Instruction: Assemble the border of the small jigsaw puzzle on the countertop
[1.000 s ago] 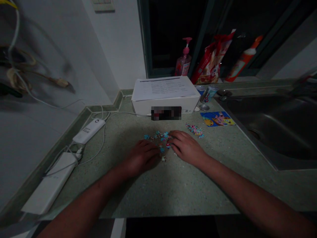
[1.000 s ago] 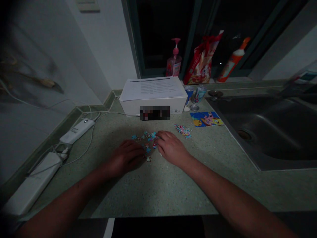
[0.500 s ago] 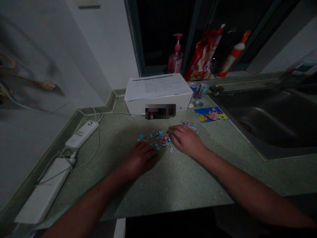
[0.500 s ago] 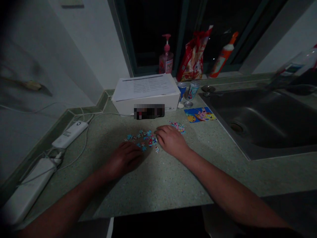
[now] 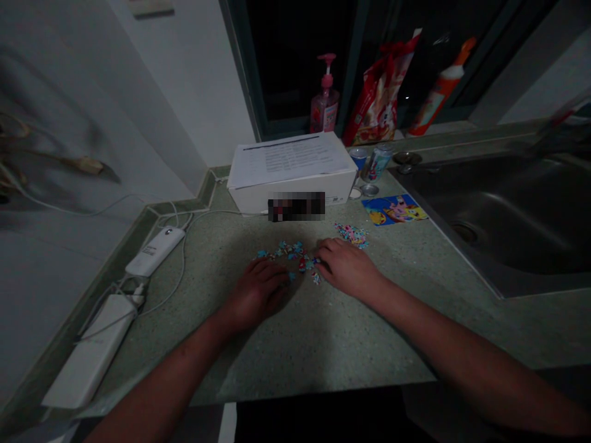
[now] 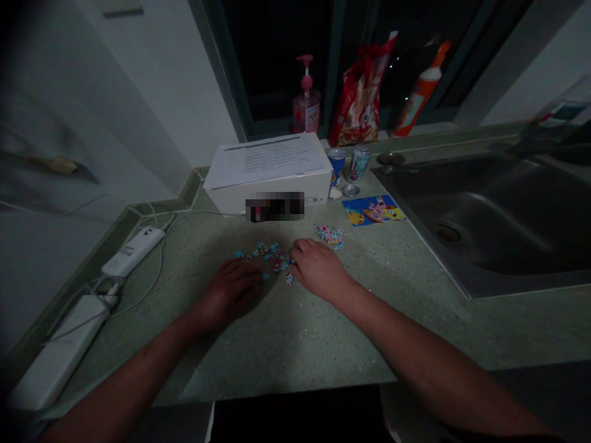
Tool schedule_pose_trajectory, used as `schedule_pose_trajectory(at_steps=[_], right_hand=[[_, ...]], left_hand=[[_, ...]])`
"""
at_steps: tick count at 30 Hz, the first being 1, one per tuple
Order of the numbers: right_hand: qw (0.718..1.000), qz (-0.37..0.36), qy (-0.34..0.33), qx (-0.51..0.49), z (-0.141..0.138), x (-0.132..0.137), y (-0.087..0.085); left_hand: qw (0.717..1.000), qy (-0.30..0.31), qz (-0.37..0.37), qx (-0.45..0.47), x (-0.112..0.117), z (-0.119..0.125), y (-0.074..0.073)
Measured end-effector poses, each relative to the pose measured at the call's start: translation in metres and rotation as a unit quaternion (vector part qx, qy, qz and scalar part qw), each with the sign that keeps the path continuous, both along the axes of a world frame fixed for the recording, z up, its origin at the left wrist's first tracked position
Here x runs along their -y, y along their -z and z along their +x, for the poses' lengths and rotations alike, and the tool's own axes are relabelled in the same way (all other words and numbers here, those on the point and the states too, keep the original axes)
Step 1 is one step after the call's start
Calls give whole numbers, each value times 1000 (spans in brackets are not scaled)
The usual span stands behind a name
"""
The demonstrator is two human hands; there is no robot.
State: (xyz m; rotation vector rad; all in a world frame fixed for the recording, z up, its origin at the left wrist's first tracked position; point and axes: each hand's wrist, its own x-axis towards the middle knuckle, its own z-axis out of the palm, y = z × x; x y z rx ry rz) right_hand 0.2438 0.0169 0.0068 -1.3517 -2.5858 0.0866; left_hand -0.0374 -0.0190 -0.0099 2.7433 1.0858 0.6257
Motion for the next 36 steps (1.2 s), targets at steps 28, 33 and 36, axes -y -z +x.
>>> schedule_pose_trajectory(at_steps=[28, 33, 36], right_hand=[[1000, 10, -8, -16, -3, 3, 5], [999, 4, -30, -25, -4, 5, 6], [1000, -2, -21, -14, -3, 4, 3]], left_hand=[[1000, 3, 11, 2, -4, -11, -6], [999, 38, 9, 1, -2, -5, -4], [999, 53, 0, -11, -1, -3, -3]])
